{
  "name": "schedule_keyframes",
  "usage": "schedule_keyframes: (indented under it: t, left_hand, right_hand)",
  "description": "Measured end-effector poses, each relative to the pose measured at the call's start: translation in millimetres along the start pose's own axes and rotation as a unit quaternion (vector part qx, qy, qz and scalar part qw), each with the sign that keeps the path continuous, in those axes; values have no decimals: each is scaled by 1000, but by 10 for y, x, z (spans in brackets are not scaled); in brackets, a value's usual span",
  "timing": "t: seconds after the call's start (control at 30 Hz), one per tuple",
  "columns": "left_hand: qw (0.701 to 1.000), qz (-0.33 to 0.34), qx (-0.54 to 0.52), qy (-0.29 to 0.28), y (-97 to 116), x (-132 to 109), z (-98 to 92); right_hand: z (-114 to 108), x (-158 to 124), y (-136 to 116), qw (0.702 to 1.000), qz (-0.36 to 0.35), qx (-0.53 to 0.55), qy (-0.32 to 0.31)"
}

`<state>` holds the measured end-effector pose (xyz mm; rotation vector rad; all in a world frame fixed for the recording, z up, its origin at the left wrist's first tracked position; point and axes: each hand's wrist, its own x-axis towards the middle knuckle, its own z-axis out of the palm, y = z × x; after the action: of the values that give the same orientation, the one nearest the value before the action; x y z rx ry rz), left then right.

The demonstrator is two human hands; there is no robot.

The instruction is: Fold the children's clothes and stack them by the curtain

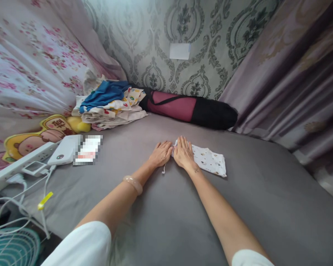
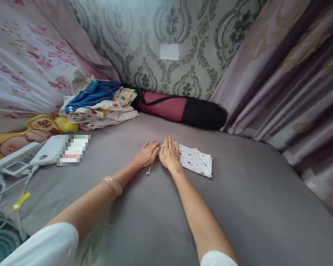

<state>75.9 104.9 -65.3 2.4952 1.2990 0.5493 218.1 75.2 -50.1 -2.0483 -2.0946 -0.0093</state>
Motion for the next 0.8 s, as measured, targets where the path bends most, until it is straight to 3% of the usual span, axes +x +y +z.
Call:
schedule_keyframes:
  t: [0.17,0.27,0.33,0.43,0.5,0.6,0.7,0.8]
  left_hand:
    - [999,-20,-22,23,-25,5,2]
    - [1000,-14,-16,16,-28,3,-1]
    - [1000,-5,-7,8,-22,-3,-5]
    - [1000,7,3,1,-20,-14,-6]
    - [1000,10,3,2,-39,-10,-2]
    - [1000,12,-13,4,-98,34,4]
    - [999,3,-36,1,-130,126,-2]
    - [997,-67,-25,-8,-63,221,-16]
  right_hand:
    - [87,27,-68,996,-21,14,-81]
    - [55,19,-55,995,-23,45,-87]
    - [-10,-26,13,996,-19,64,-55]
    - [-139,-180,271,997,15,55,44]
    - [-235,-333,558,993,63,42,95]
    - [-385,-585,1074,976,184,22,114]
    - [-515,-790,1505,946,316,9,69]
    - [-585,-899,1694,918,396,27,-17]
